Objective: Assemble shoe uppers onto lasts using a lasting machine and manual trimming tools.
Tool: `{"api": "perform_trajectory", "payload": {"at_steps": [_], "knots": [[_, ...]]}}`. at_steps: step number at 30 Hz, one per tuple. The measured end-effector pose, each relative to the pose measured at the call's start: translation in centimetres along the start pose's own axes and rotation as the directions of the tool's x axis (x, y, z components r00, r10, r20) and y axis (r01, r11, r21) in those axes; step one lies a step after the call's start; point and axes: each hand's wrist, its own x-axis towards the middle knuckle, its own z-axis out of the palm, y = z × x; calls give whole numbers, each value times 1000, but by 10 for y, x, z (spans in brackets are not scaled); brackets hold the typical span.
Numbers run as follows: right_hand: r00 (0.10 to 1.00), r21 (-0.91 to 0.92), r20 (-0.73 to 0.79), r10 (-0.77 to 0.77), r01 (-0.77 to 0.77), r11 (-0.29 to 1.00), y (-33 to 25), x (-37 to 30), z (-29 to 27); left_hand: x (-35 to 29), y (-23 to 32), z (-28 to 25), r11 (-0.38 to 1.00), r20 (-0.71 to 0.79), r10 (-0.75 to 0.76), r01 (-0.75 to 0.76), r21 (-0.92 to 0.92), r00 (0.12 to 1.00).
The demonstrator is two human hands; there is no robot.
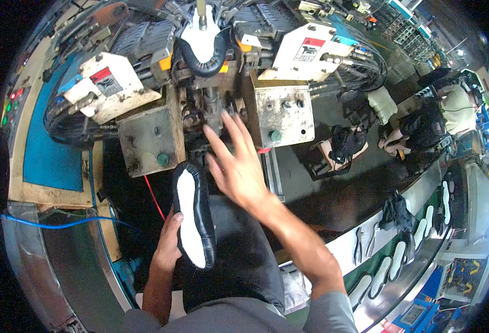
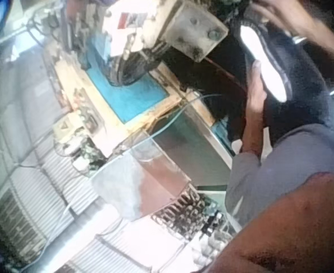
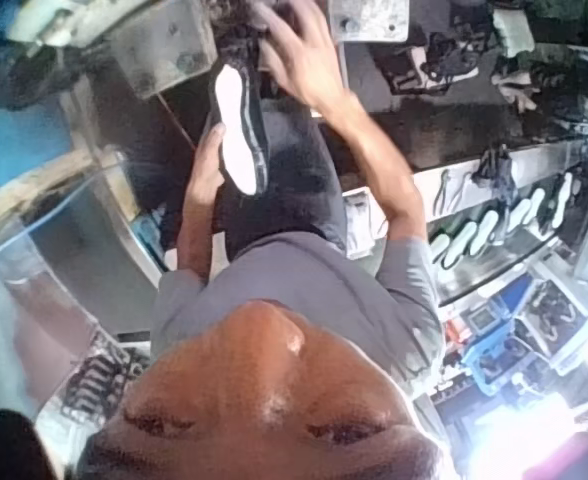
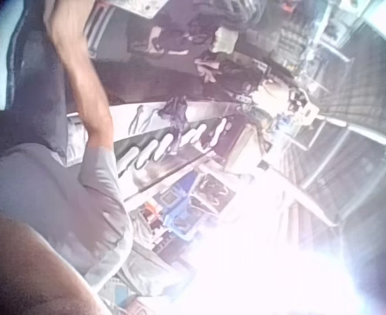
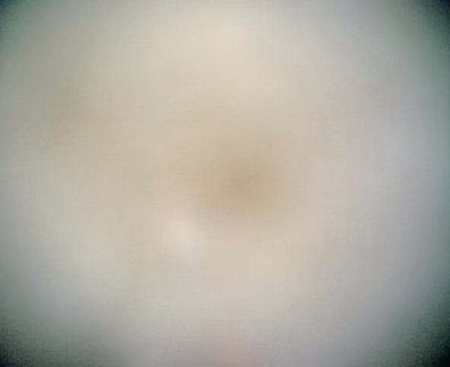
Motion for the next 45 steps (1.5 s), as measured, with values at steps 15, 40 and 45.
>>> {"api": "perform_trajectory", "payload": {"at_steps": [15, 40, 45], "knots": [[622, 674, 403, 671, -698, 242, -121, -238, -6, -41, -32, 73, 938, 132, 125, -160, 308, 983], [439, 544, 750, 495, -835, -85, -104, -222, 18, -170, -70, -120, 990, -430, 76, -120, -75, 900], [356, 523, 715, 602, -843, -122, -53, -280, -14, -208, 43, -260, 832, -739, 529, -81, 549, 417]]}}
